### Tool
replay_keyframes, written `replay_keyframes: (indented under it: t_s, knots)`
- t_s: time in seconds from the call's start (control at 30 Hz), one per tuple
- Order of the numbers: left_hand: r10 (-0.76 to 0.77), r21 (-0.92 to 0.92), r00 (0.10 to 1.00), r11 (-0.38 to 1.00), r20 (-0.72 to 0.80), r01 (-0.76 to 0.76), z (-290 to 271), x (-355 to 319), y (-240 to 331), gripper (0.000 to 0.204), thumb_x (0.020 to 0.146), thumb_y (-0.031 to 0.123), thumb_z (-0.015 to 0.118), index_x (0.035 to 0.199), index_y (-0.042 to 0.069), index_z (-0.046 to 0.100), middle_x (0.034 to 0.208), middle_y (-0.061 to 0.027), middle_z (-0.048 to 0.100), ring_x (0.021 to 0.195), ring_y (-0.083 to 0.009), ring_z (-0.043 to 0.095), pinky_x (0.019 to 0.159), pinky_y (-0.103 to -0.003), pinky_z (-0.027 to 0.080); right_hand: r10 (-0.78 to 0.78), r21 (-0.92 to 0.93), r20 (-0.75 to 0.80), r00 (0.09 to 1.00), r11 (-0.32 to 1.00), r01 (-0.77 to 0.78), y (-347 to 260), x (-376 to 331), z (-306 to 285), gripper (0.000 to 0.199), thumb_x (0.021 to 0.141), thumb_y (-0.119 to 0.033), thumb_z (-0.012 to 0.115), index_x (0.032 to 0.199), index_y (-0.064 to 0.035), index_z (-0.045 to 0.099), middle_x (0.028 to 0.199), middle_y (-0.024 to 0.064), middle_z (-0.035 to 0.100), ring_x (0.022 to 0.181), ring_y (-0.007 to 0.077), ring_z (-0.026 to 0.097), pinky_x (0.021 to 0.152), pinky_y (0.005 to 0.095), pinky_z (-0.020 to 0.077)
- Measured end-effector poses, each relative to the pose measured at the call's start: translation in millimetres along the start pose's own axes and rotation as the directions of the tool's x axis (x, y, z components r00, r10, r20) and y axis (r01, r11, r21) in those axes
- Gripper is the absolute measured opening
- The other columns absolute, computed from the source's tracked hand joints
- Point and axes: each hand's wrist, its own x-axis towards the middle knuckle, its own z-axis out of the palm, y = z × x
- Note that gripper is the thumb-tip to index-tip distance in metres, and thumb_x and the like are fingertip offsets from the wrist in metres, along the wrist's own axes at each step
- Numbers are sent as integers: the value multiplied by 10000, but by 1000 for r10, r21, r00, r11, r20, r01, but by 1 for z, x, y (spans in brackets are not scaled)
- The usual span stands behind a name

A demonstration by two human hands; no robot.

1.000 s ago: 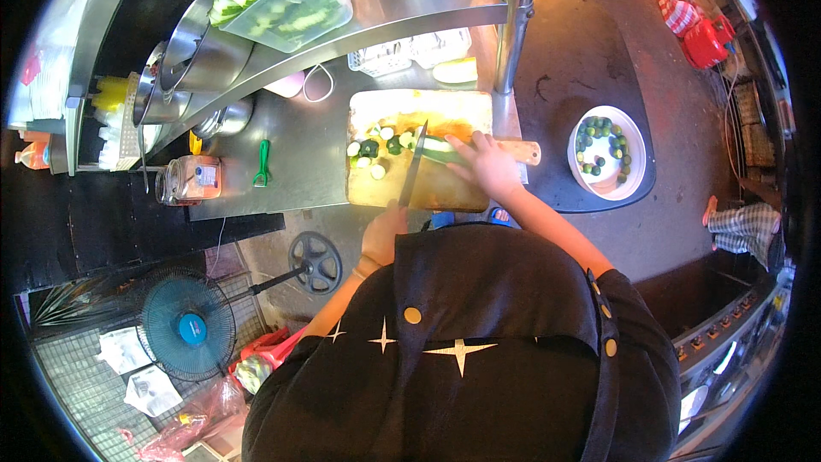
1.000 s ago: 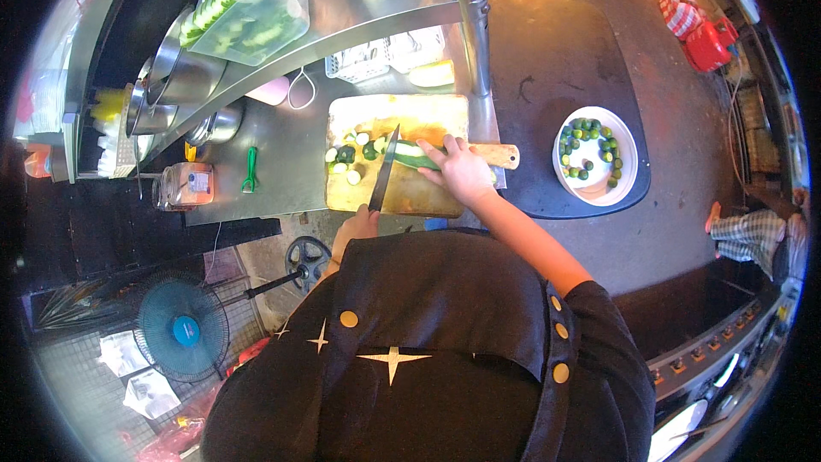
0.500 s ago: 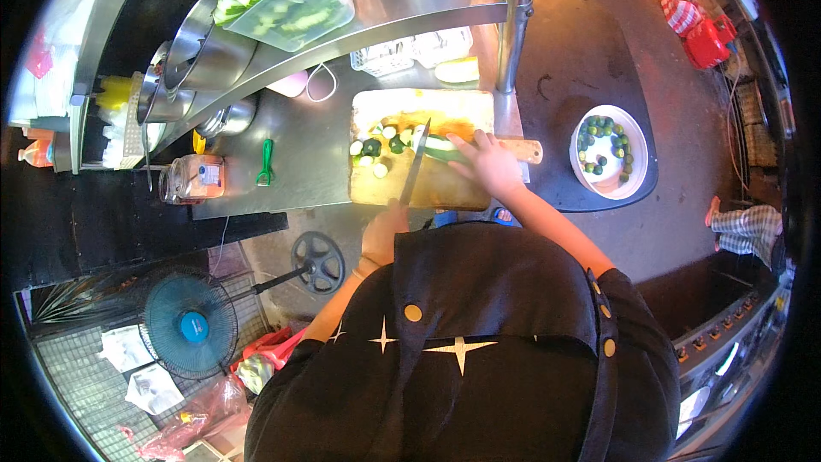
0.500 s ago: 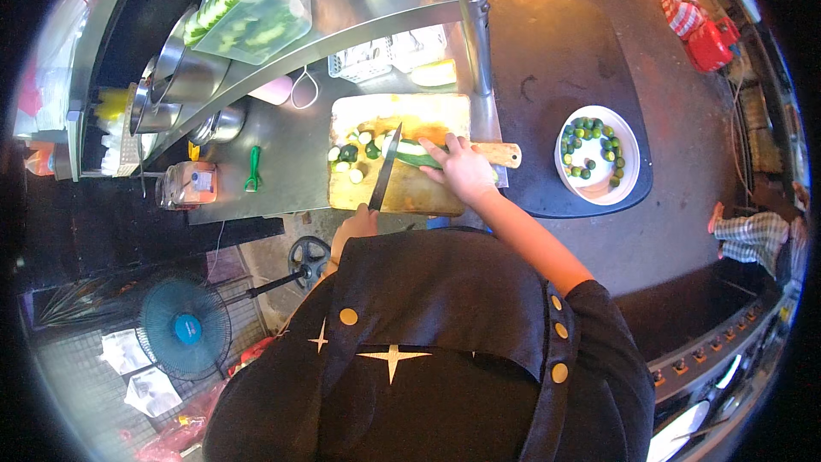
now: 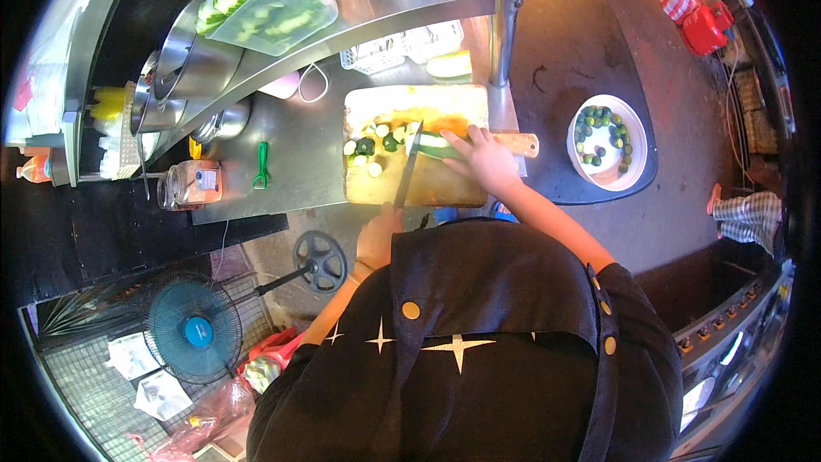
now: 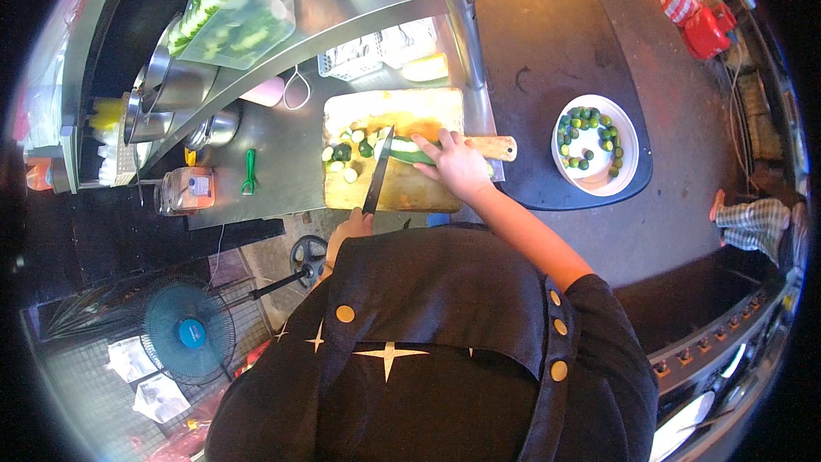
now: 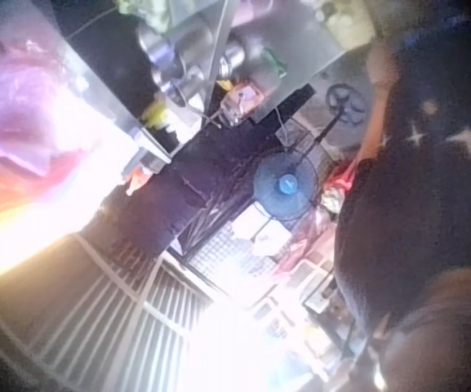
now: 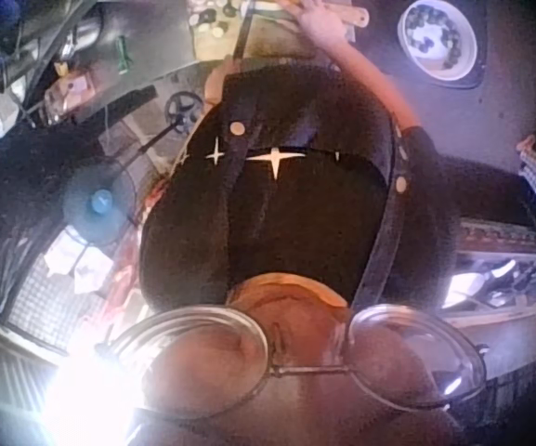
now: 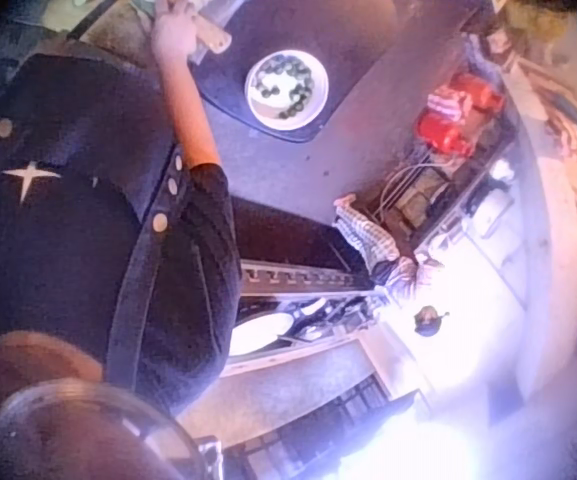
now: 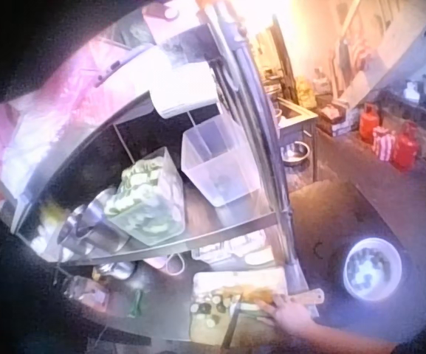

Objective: The person slices cucumbers into thin rounds on a cutting board using a knife. They repeatedly transfer the sliced cucumber pieces into a clear plastic container on the shelf above.

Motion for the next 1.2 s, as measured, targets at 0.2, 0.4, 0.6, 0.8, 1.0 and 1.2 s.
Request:
replay_keyframes:
  t_s: [0.2,0.4,0.6,0.8,1.0,1.2]
  knots:
    - [9,-11,1000,1000,-1,-9,2,-3,-1,240,924,285,414,934,49,456,750,-228,614,739,-431,595,638,-531,461,1,-10,-6,1000,1000,-1,1,-1,2,485,792,-415,616,1240,-257,519,965,111,500,870,273,578,682,381,532]
    - [-36,-17,996,999,80,37,34,27,1,288,916,346,443,983,68,481,814,-236,629,811,-435,607,666,-525,467,-8,-15,6,1000,1000,8,0,1,0,486,798,-424,605,1246,-256,514,997,119,509,874,273,583,684,379,537]
    - [-78,-35,997,996,25,79,20,38,9,300,924,347,427,956,52,468,805,-261,618,797,-447,600,662,-535,460,33,4,86,996,999,-33,1,0,2,490,828,-469,548,1260,-240,505,1047,152,521,916,309,572,724,414,516]
    - [-15,-31,1000,999,25,15,-6,11,13,252,928,283,411,948,34,445,736,-261,605,743,-440,596,628,-540,456,48,8,82,995,999,-49,-1,1,-2,481,815,-442,579,1250,-248,517,1034,134,511,957,290,561,745,392,520]
    - [-35,-16,999,999,40,36,-3,3,10,252,930,295,409,960,46,433,728,-265,601,756,-446,589,630,-537,449,24,7,22,999,1000,-24,1,0,3,476,799,-432,601,1234,-249,531,983,112,505,914,276,569,731,388,523]
    - [9,-92,1000,996,29,-6,2,-2,1,257,928,301,408,955,52,465,759,-221,621,775,-444,586,658,-522,456,11,-2,0,1000,1000,-11,1,0,0,468,795,-424,609,1225,-254,536,968,109,506,894,275,572,684,377,535]
